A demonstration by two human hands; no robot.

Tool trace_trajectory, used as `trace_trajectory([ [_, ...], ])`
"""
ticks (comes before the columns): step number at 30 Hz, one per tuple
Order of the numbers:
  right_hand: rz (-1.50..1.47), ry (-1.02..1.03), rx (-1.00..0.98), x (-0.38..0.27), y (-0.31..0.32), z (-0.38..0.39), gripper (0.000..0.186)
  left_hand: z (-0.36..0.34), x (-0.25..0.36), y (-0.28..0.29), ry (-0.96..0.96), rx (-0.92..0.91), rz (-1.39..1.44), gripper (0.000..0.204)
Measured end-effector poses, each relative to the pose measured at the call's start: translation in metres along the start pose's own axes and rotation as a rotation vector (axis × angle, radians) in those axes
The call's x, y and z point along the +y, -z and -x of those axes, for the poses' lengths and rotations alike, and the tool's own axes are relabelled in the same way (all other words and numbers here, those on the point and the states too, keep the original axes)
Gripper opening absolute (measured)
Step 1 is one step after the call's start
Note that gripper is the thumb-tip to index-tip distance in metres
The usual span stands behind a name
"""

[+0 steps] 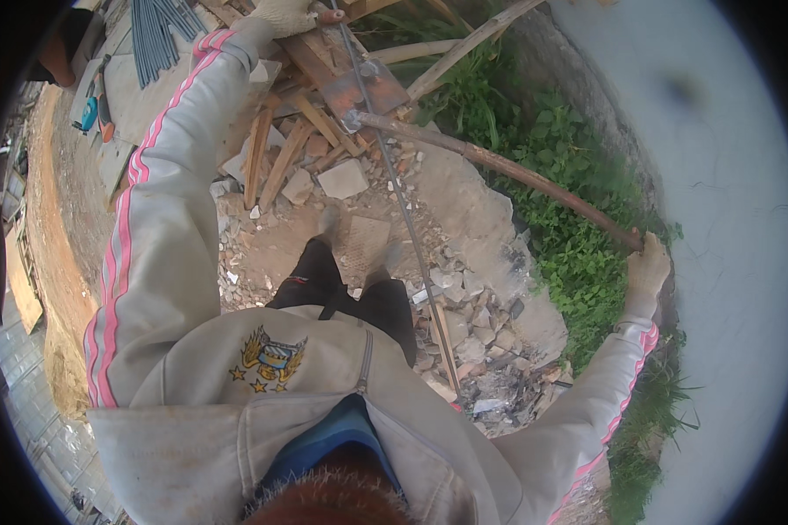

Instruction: The person bends metal rods into U-shapes using a wooden jig and a long metal bar as a lever. They repeatedly position rods, apply force to bend them, and remove the finished pieces.

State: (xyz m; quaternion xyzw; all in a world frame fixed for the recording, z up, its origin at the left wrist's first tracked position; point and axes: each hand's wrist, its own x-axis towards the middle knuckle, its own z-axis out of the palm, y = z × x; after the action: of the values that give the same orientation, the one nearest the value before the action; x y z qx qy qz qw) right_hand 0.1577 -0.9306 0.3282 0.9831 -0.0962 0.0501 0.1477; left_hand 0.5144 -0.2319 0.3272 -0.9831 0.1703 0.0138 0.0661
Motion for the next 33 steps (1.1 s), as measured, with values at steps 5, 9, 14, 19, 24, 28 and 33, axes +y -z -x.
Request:
trace_trajectory([
  [5, -0.036, 0.003, 0.013, 0.002, -0.020, 0.006, 0.016, -0.005, 0.009, 0.016, -0.012, -0.058, 0.090, 0.125],
  [9, -0.043, -0.043, 0.015, -0.002, -0.011, 0.016, 0.012, 0.008, 0.016, 0.020, 0.000, 0.025, 0.083, 0.126],
  [14, 0.009, -0.111, -0.010, -0.007, -0.006, 0.021, 0.016, 0.009, 0.010, 0.012, 0.043, 0.004, 0.067, 0.125],
  [19, -0.001, -0.148, 0.068, -0.004, -0.013, 0.052, 0.015, 0.009, 0.011, 0.013, 0.050, -0.033, 0.099, 0.118],
  [24, 0.011, -0.209, 0.039, -0.035, 0.005, 0.101, 0.014, 0.020, 0.009, 0.004, 0.018, 0.131, 0.096, 0.115],
  [28, 0.066, -0.400, -0.043, -0.066, 0.019, 0.182, 0.017, 0.022, 0.006, 0.017, 0.014, -0.039, 0.173, 0.111],
  [33, 0.077, -0.559, -0.036, -0.136, 0.059, 0.276, 0.020, 0.032, 0.004, -0.009, -0.019, 0.378, 0.196, 0.107],
])
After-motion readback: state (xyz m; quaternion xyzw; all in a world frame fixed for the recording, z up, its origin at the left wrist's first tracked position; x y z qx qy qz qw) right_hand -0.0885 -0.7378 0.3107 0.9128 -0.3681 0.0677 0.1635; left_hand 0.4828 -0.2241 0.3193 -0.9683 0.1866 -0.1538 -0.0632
